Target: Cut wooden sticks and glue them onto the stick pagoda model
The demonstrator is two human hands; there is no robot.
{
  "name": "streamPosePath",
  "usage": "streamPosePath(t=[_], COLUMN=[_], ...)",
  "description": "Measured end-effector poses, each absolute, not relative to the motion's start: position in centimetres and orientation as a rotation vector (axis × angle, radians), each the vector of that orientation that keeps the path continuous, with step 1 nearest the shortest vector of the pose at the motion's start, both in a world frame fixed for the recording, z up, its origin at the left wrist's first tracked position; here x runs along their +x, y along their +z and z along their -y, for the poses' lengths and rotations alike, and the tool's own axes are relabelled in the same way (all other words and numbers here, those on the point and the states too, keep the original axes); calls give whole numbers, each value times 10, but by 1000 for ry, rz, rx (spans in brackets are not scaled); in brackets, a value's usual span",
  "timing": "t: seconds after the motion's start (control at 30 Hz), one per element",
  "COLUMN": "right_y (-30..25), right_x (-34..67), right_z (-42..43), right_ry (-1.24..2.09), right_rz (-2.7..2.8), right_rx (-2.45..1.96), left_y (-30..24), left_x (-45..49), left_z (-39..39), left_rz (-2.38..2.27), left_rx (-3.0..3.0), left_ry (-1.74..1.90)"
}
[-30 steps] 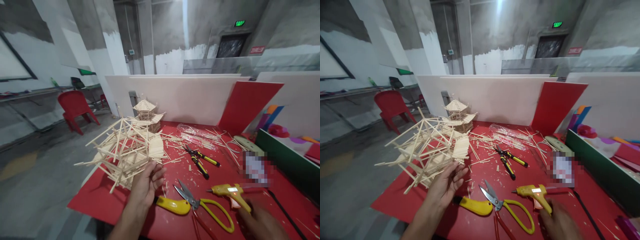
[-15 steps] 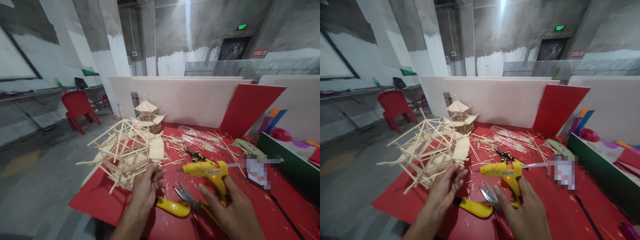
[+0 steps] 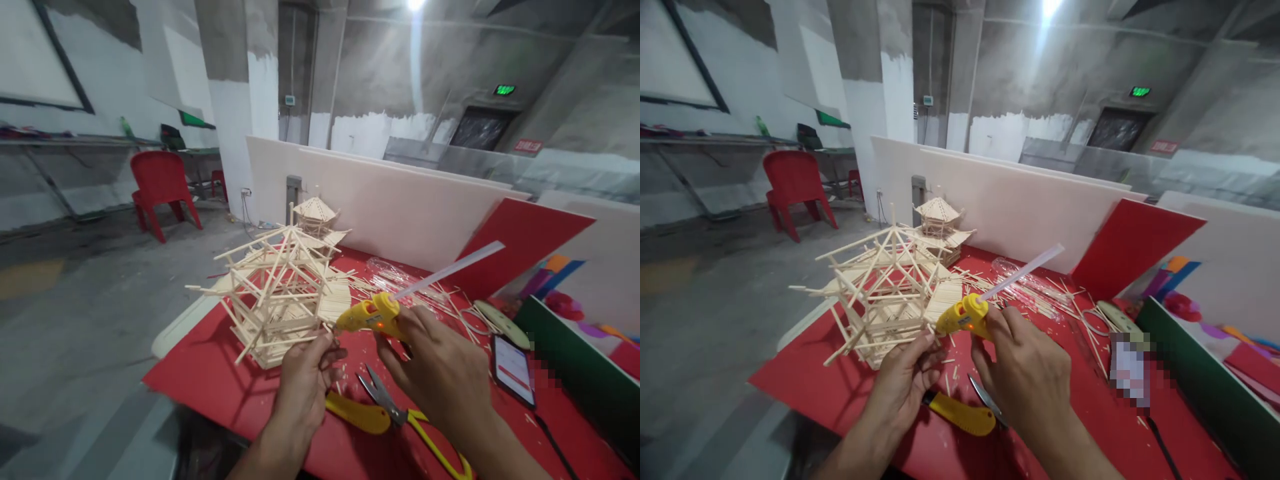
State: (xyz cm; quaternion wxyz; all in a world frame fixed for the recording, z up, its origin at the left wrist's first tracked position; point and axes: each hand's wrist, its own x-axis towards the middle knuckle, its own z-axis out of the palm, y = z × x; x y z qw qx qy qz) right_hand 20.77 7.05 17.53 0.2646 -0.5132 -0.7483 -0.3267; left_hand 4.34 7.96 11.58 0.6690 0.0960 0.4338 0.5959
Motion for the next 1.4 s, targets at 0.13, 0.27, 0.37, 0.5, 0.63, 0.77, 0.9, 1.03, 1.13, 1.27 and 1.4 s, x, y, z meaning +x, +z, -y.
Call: streamPosePath(t=[0.13, 0.27, 0.37, 0.5, 0.63, 0.77, 0.9, 1.03, 1.13, 1.27, 1.4], right_y=[177, 180, 182, 184, 185, 185, 184, 182, 182, 182, 184], right_x=[202, 197, 193, 191, 190, 188, 186, 184, 182, 180, 180], right_z=[-70, -68, -68, -68, -68, -69, -71, -74, -74, -74, -74], right_ry=[-1000, -1058, -1125, -1191, -1216, -1242, -1237, -1251, -1245, -1255, -1272], right_rz=[2058, 2095, 2105, 2131, 2145, 2135, 2141, 2123, 2131, 2119, 2114], right_rx=[-1396, -1397, -1384, -1353, -1342, -1330, -1304, -1309, -1321, -1315, -1293], left_y=[111, 110, 110, 109, 107, 107, 108, 107, 106, 105, 106], left_x=[43, 42, 39, 37, 36, 35, 35, 35, 36, 35, 35], left_z=[-75, -73, -72, -71, -71, -70, -70, -71, -71, -72, -70], left_rz=[-926, -897, -886, -865, -842, -838, -849, -845, -835, -828, -824], left_rx=[182, 154, 132, 127, 128, 129, 119, 115, 119, 116, 114], left_ry=[1367, 1356, 1349, 1351, 1353, 1352, 1352, 1350, 1349, 1354, 1350])
